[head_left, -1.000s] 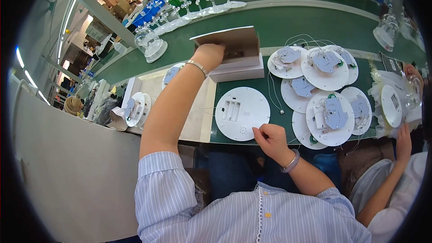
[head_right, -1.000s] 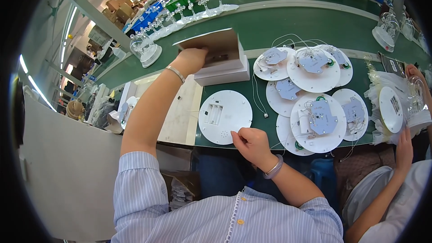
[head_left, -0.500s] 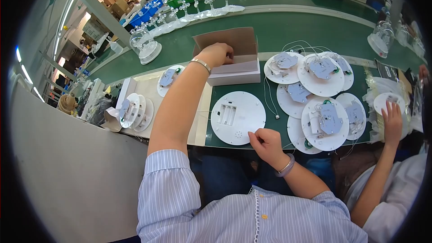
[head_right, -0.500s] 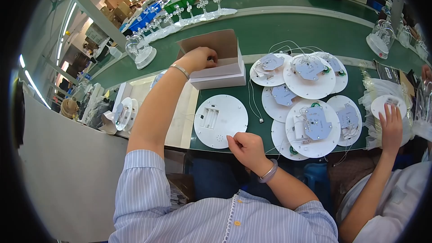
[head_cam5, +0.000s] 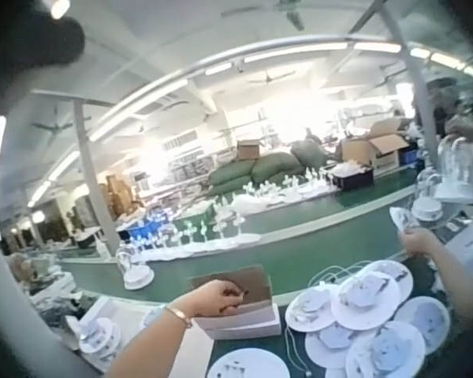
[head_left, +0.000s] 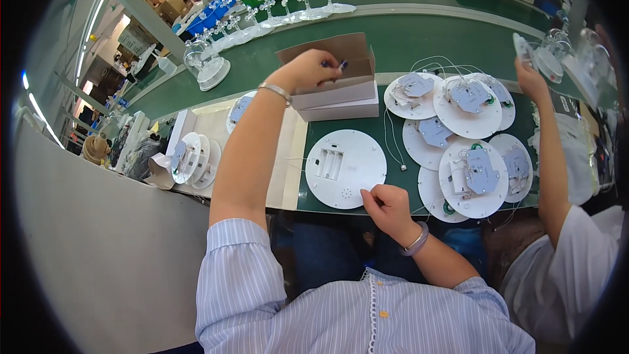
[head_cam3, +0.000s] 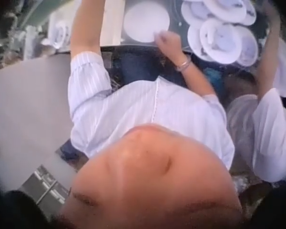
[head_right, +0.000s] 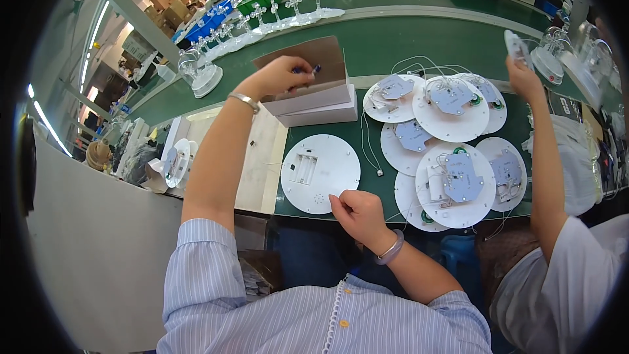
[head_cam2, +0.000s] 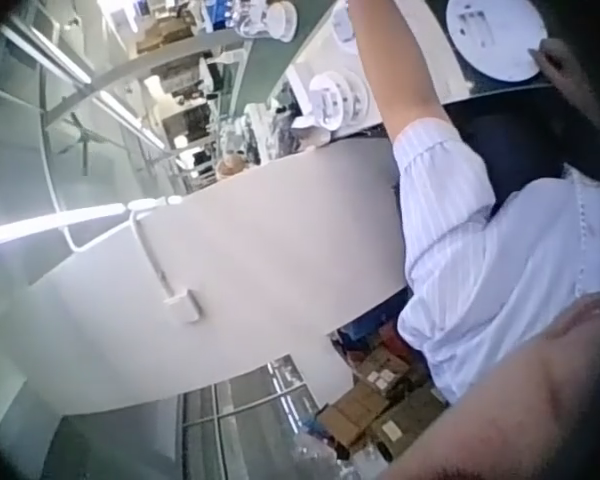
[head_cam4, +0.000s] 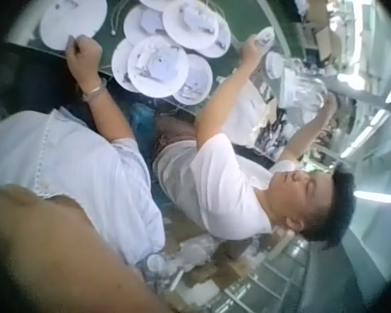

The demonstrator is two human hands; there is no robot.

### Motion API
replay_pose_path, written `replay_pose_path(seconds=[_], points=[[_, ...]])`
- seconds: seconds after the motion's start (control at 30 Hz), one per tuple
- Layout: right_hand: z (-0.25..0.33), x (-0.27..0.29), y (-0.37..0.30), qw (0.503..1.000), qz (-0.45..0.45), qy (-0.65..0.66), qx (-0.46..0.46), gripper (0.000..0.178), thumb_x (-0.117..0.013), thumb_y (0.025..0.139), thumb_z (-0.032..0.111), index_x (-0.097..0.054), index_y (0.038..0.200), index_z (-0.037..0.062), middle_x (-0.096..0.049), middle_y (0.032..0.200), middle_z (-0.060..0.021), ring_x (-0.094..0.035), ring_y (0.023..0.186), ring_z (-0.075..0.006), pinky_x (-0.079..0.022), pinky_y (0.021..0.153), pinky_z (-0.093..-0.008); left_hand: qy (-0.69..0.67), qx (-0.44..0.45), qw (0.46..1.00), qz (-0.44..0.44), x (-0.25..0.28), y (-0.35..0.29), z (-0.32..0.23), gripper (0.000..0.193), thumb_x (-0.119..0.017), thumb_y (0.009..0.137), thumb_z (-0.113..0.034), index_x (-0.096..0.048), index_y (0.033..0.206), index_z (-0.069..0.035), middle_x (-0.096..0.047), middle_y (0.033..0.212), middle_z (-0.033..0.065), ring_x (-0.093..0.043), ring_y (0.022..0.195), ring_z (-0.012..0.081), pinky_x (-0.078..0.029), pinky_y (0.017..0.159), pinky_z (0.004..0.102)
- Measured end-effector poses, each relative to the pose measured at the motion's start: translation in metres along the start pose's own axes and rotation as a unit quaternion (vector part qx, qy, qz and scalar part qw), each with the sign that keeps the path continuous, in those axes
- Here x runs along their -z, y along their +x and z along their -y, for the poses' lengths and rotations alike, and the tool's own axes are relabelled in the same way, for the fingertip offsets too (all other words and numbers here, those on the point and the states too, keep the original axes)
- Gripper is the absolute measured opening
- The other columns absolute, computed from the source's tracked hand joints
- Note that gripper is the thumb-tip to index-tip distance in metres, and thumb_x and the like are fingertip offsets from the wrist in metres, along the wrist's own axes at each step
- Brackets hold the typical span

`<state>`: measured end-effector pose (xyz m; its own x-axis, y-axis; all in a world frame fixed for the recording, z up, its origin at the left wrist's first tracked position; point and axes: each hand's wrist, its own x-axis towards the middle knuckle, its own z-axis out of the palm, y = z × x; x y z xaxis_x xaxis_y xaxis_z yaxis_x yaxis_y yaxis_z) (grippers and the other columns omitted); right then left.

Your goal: Inserting batteries into the bases of LED decorative lights and organizing the assembled parts on an assembly line.

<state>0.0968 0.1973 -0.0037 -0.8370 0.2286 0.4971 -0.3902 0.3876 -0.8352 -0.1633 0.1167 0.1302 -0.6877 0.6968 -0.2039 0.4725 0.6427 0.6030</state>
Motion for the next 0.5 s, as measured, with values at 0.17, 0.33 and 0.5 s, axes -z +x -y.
replay_pose_path(seconds=[0.17,0.33,0.5], points=[[-0.003,-0.001,-0.003,1.0,-0.008,0.005,-0.004,0.023,-0.061,0.074,0.006,-0.049,0.055,-0.0006,-0.044,0.047,-0.0102,-0.04,0.038,-0.0169,-0.029,0.038,-0.0265,-0.578,-0.092,0.811,0.003,0.009,-0.057,0.006,0.036,-0.048,0.087,-0.017,-0.041,0.122,-0.013,-0.048,0.086,0.0003,-0.037,0.055,0.0026,-0.029,0.042,0.0145],[-0.003,-0.003,-0.005,1.0,-0.01,-0.001,0.015,0.024,-0.061,0.073,0.005,-0.048,0.054,0.0004,-0.042,0.046,-0.0099,-0.039,0.038,-0.0168,-0.028,0.038,-0.027,-0.862,-0.125,0.477,0.114,0.001,-0.106,0.058,0.036,-0.043,0.087,-0.019,-0.04,0.122,-0.011,-0.045,0.086,0.0032,-0.04,0.057,0.0043,-0.033,0.039,0.014],[0.0,-0.004,-0.006,0.998,-0.005,-0.01,0.066,0.026,-0.06,0.073,0.003,-0.045,0.051,0.0015,-0.038,0.045,-0.0096,-0.036,0.036,-0.0174,-0.026,0.037,-0.0277,-0.874,-0.056,0.479,0.059,-0.012,-0.117,0.097,0.025,-0.052,0.085,-0.024,-0.05,0.107,-0.011,-0.047,0.077,-0.0024,-0.048,0.062,0.0037,-0.034,0.04,0.0145]])
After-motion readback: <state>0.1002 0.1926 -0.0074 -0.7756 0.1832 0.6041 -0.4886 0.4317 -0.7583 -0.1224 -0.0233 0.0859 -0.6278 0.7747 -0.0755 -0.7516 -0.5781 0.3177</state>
